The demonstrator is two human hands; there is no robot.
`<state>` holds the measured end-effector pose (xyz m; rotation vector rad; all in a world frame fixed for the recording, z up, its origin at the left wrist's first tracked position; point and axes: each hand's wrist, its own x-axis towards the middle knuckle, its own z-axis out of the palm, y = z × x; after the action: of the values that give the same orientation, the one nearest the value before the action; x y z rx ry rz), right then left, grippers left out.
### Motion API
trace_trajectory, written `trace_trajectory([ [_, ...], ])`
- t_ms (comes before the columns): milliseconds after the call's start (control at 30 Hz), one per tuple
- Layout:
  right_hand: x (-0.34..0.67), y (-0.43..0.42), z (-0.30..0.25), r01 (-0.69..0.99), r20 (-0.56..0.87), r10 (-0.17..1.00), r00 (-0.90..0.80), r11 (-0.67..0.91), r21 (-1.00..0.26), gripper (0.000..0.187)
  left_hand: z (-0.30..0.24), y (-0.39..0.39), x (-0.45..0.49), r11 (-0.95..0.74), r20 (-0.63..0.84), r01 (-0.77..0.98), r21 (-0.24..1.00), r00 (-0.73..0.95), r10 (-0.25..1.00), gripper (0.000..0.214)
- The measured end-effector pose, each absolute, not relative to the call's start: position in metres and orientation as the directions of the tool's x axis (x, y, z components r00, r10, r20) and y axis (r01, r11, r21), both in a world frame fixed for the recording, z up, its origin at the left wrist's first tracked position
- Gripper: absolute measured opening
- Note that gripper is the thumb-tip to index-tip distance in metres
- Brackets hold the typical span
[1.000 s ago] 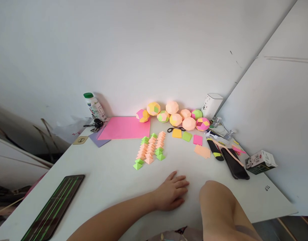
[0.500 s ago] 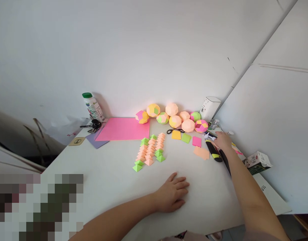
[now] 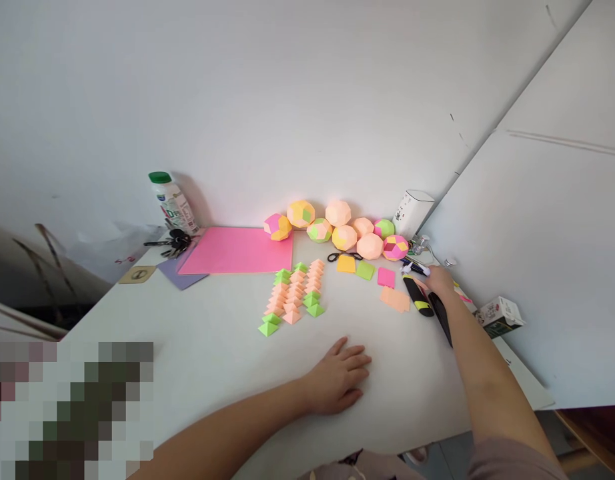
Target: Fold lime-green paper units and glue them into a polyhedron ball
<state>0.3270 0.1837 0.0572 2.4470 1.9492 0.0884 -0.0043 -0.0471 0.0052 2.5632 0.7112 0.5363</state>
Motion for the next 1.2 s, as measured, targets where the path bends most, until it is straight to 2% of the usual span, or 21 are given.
trace_trajectory([
  [167, 0.334, 0.17, 0.074, 0.972, 0.087, 0.969, 0.232, -0.234, 0.008, 0.041, 0.004, -0.048, -0.004, -0.78, 0.251, 0.388, 0.491, 0.794, 0.553, 0.031],
  [367, 0.343, 0.171, 0.091, 0.982, -0.141, 0.973, 0.181, -0.187, -0.025, 0.022, 0.005, -0.048, -0.004, -0.782, 0.255, 0.392, 0.485, 0.792, 0.555, 0.03],
  [567, 0.35, 0.17, 0.102, 0.972, -0.191, 0.956, 0.224, -0.233, -0.027, 0.024, 0.005, -0.047, -0.005, -0.788, 0.251, 0.397, 0.47, 0.796, 0.551, 0.03],
  [733, 0.333, 0.171, 0.085, 0.975, -0.241, 0.947, 0.211, -0.222, -0.018, 0.027, 0.005, -0.047, -0.004, -0.789, 0.249, 0.401, 0.465, 0.797, 0.551, 0.03],
  [867, 0.316, 0.172, 0.081, 0.961, -0.215, 0.938, 0.272, -0.276, 0.009, 0.03, 0.004, -0.047, -0.003, -0.794, 0.249, 0.401, 0.457, 0.799, 0.548, 0.031],
  [1067, 0.291, 0.148, 0.122, 0.923, 0.012, 0.924, 0.383, -0.383, 0.031, 0.034, 0.003, -0.046, -0.004, -0.795, 0.242, 0.404, 0.453, 0.802, 0.546, 0.032],
  [1100, 0.282, 0.14, 0.128, 0.936, 0.026, 0.936, 0.352, -0.352, 0.012, 0.03, 0.003, -0.046, -0.004, -0.796, 0.245, 0.401, 0.453, 0.803, 0.543, 0.032],
  [1200, 0.24, 0.111, 0.131, 0.986, 0.049, 0.999, -0.005, 0.013, -0.167, 0.019, 0.003, -0.046, -0.004, -0.803, 0.267, 0.393, 0.448, 0.799, 0.539, 0.029],
])
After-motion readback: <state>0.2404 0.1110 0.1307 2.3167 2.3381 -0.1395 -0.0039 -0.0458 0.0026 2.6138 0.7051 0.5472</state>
